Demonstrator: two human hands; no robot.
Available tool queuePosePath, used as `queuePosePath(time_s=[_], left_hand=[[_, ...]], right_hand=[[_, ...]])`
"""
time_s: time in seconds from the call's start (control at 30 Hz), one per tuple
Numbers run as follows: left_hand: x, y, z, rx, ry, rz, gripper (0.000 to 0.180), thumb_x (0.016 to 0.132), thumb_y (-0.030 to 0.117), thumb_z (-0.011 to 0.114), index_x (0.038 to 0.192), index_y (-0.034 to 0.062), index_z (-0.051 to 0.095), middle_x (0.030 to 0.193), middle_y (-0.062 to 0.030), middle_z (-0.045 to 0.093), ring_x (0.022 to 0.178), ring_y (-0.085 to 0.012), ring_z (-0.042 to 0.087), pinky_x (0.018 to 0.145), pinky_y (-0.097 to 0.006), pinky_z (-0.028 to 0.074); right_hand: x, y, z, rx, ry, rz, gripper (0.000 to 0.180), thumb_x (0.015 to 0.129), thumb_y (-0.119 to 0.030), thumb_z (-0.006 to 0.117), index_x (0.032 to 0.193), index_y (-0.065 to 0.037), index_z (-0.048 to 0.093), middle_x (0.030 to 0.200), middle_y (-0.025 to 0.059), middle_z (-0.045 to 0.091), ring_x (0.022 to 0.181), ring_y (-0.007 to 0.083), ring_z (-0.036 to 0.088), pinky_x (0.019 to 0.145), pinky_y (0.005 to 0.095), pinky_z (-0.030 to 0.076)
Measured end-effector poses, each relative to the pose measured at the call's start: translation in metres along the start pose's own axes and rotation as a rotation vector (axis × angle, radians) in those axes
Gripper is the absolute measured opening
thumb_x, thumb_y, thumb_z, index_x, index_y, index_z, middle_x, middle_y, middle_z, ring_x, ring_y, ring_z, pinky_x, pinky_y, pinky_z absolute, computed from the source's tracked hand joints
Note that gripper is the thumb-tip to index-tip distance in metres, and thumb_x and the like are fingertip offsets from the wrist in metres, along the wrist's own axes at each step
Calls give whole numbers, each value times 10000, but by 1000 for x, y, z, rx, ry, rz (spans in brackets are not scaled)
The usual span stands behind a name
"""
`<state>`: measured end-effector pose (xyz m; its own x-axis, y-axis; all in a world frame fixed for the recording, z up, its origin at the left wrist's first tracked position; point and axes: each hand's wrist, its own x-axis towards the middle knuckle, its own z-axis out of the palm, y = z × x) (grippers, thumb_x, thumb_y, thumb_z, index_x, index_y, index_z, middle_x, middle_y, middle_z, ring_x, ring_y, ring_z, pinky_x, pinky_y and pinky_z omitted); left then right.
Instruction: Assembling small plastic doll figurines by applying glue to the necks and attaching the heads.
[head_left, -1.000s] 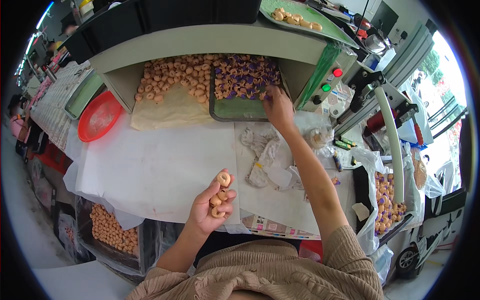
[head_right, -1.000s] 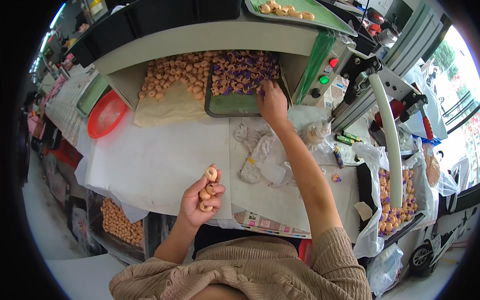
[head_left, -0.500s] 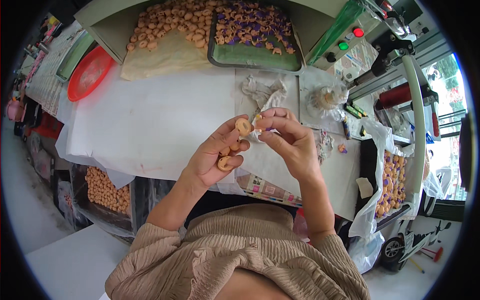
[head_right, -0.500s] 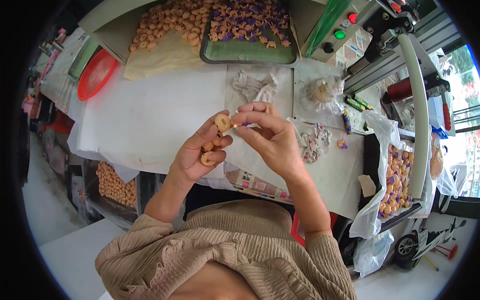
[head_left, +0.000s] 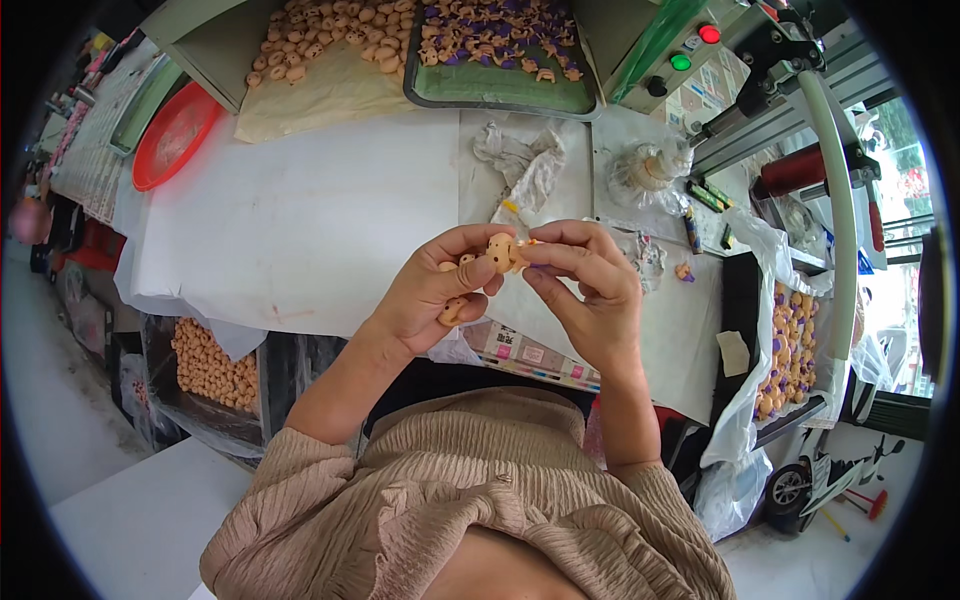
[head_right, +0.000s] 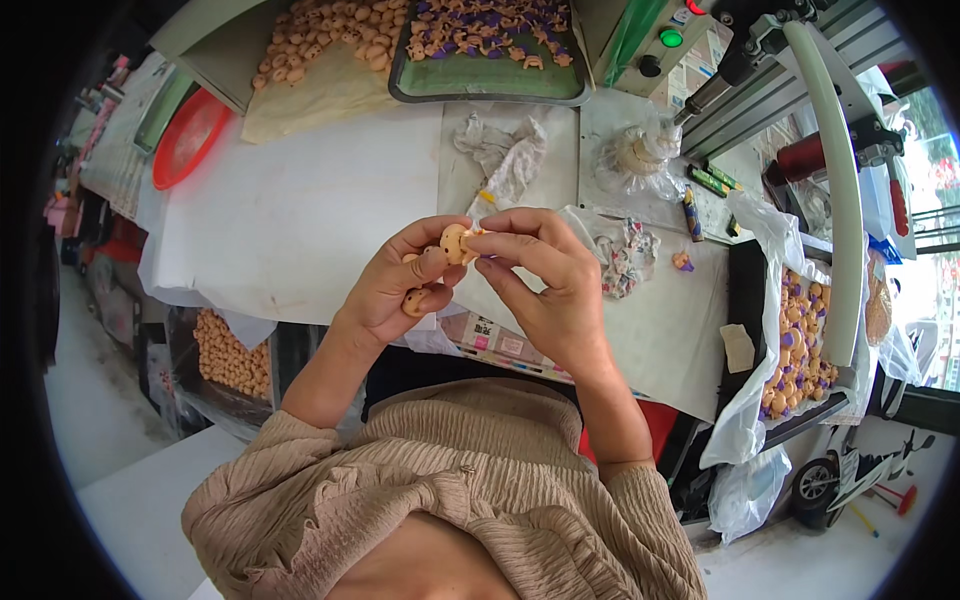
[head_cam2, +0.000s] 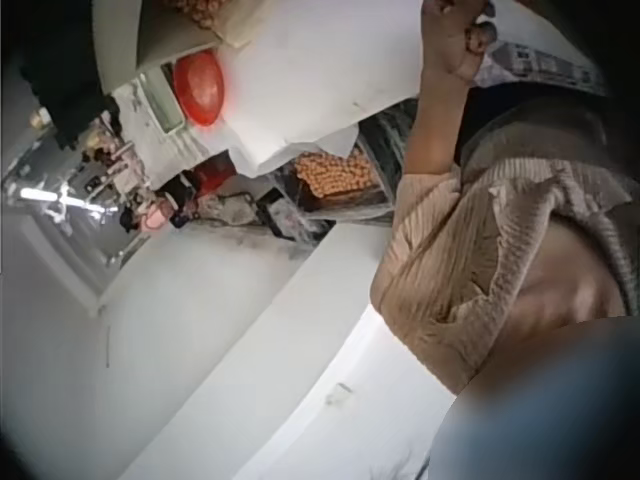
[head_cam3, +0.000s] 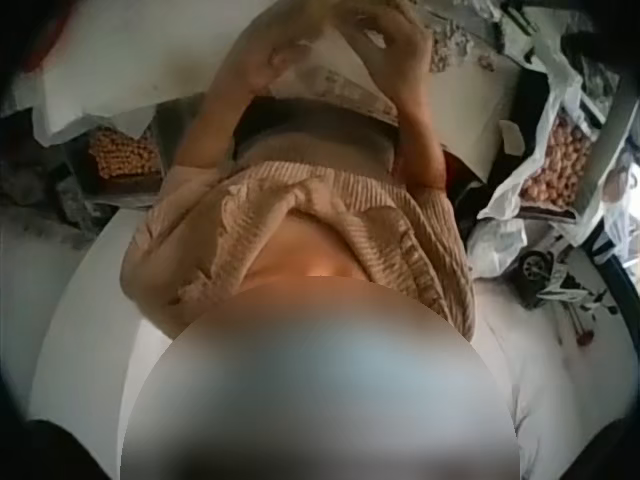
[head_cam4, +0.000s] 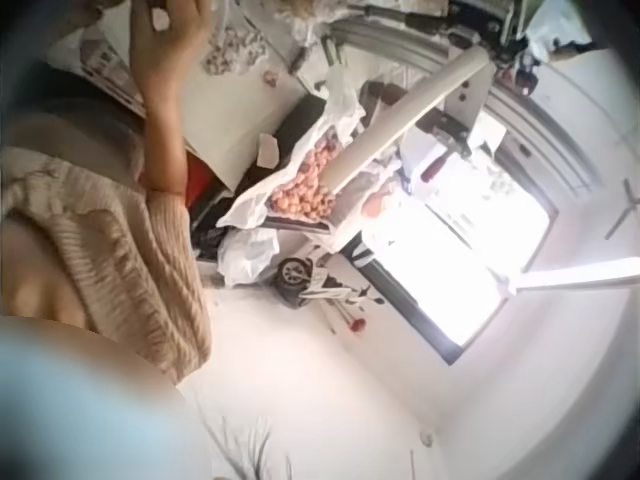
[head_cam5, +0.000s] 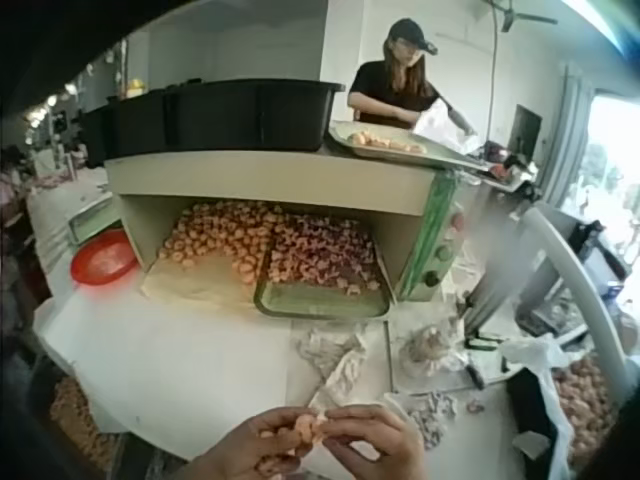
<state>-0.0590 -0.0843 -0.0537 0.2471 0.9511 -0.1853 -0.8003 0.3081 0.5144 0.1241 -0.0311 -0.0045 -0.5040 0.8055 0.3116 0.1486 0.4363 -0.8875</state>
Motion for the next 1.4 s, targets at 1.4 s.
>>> queuePosePath(time_s=[1.4], left_hand=[[20, -3, 30, 318, 28, -107, 264, 847, 88, 709, 1082, 7, 621, 811, -4, 605, 587, -26, 496, 429, -152, 343]], right_hand=[[-6, 10, -59, -215, -78, -153, 344, 671, -38, 802, 1003, -24, 710, 1003, 110, 696, 916, 225, 668, 783, 305, 531]])
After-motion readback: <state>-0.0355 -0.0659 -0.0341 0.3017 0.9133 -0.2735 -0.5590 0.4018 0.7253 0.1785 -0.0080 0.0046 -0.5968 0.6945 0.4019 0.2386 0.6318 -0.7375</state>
